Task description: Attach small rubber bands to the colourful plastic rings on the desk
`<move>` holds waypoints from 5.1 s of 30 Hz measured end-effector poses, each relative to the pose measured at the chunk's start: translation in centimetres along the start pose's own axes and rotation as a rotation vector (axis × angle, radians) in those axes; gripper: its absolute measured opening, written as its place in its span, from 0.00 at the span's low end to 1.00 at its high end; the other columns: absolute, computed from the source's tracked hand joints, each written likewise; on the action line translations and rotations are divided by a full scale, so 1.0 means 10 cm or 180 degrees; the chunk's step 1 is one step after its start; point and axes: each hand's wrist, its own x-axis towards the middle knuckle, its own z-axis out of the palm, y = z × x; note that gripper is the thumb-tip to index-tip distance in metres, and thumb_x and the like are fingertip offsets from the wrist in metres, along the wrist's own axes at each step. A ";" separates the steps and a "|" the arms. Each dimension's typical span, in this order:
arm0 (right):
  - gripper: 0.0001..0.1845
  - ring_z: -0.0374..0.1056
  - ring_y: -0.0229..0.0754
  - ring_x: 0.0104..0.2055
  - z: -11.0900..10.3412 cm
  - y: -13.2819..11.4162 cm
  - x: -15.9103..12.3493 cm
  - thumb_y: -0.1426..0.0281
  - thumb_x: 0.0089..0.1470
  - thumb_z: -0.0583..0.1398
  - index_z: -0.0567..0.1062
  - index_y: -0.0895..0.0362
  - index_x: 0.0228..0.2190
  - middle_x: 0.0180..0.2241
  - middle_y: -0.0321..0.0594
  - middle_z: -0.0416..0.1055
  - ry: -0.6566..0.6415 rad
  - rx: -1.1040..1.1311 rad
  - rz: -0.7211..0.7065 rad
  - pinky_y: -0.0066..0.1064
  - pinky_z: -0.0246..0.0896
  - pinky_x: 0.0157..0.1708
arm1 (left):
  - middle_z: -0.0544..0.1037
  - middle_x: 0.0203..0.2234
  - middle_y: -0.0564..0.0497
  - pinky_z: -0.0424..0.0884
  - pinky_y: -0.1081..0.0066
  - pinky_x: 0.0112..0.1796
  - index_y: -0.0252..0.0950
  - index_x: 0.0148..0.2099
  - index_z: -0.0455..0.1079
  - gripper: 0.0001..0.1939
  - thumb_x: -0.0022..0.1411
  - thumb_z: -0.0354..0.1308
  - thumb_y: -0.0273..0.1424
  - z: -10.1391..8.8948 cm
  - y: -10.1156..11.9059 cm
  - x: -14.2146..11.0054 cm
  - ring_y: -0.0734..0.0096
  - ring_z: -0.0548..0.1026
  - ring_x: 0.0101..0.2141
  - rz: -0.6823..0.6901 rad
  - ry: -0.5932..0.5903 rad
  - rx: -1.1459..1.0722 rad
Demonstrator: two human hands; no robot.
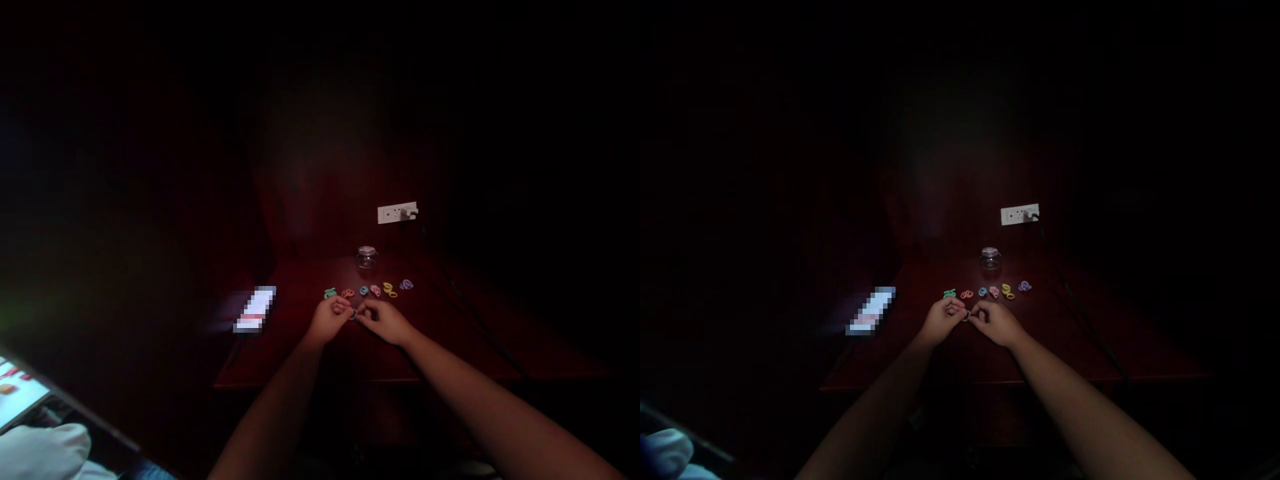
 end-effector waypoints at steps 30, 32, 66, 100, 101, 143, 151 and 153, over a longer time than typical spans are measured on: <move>0.13 0.55 0.32 0.20 0.00 0.00 -0.01 0.62 0.45 0.54 0.69 0.59 0.24 0.19 0.33 0.63 -0.0135 0.0024 0.0035 0.23 0.51 0.22 | 0.71 0.25 0.50 0.66 0.78 0.26 0.30 0.31 0.63 0.12 0.42 0.61 0.27 0.01 0.04 -0.02 0.79 0.70 0.24 -0.0068 -0.0129 -0.0104; 0.13 0.55 0.32 0.20 0.00 0.00 -0.01 0.62 0.45 0.53 0.69 0.59 0.24 0.18 0.33 0.63 -0.0132 0.0005 0.0020 0.23 0.51 0.22 | 0.71 0.24 0.51 0.66 0.78 0.26 0.29 0.31 0.63 0.12 0.42 0.60 0.27 0.01 0.04 -0.02 0.79 0.70 0.24 -0.0065 -0.0125 -0.0047; 0.06 0.56 0.33 0.22 0.00 0.00 0.00 0.71 0.44 0.51 0.65 0.58 0.20 0.19 0.33 0.61 0.0119 -0.0059 0.0058 0.24 0.52 0.24 | 0.70 0.19 0.54 0.58 0.79 0.23 0.34 0.27 0.67 0.03 0.47 0.53 0.27 -0.01 0.02 -0.06 0.79 0.65 0.21 0.0042 0.0383 0.1275; 0.08 0.58 0.33 0.22 -0.02 0.00 0.00 0.69 0.45 0.51 0.69 0.57 0.23 0.20 0.34 0.65 -0.0270 -0.0536 0.0089 0.23 0.49 0.23 | 0.72 0.28 0.52 0.62 0.77 0.28 0.36 0.33 0.66 0.08 0.47 0.53 0.32 -0.08 0.11 -0.07 0.75 0.67 0.29 0.0267 0.0011 0.2088; 0.08 0.58 0.33 0.21 -0.02 0.01 0.00 0.69 0.45 0.51 0.69 0.57 0.23 0.20 0.34 0.65 -0.0268 -0.0529 0.0087 0.23 0.49 0.23 | 0.72 0.28 0.53 0.62 0.77 0.28 0.36 0.34 0.66 0.08 0.47 0.53 0.30 -0.08 0.09 -0.07 0.76 0.68 0.28 0.0268 -0.0030 0.2003; 0.10 0.61 0.34 0.24 0.04 0.03 0.24 0.67 0.43 0.57 0.71 0.54 0.32 0.23 0.34 0.68 -0.0042 -0.0900 0.0348 0.24 0.50 0.24 | 0.73 0.31 0.52 0.64 0.78 0.31 0.36 0.37 0.68 0.11 0.49 0.53 0.27 -0.12 0.08 0.00 0.77 0.69 0.27 0.0117 -0.0062 0.2000; 0.10 0.64 0.37 0.29 0.04 0.00 0.21 0.67 0.49 0.51 0.72 0.54 0.30 0.27 0.38 0.70 -0.0005 -0.1028 0.0084 0.25 0.51 0.29 | 0.73 0.31 0.52 0.64 0.78 0.29 0.38 0.39 0.67 0.13 0.49 0.53 0.30 -0.12 0.05 0.01 0.77 0.69 0.26 0.0192 -0.0065 0.2071; 0.11 0.63 0.36 0.28 0.03 0.00 0.21 0.67 0.49 0.52 0.73 0.55 0.30 0.26 0.37 0.70 -0.0117 -0.0847 0.0019 0.25 0.51 0.28 | 0.74 0.30 0.52 0.64 0.78 0.29 0.37 0.39 0.68 0.12 0.49 0.53 0.32 -0.11 0.07 0.01 0.77 0.69 0.26 0.0200 -0.0140 0.1982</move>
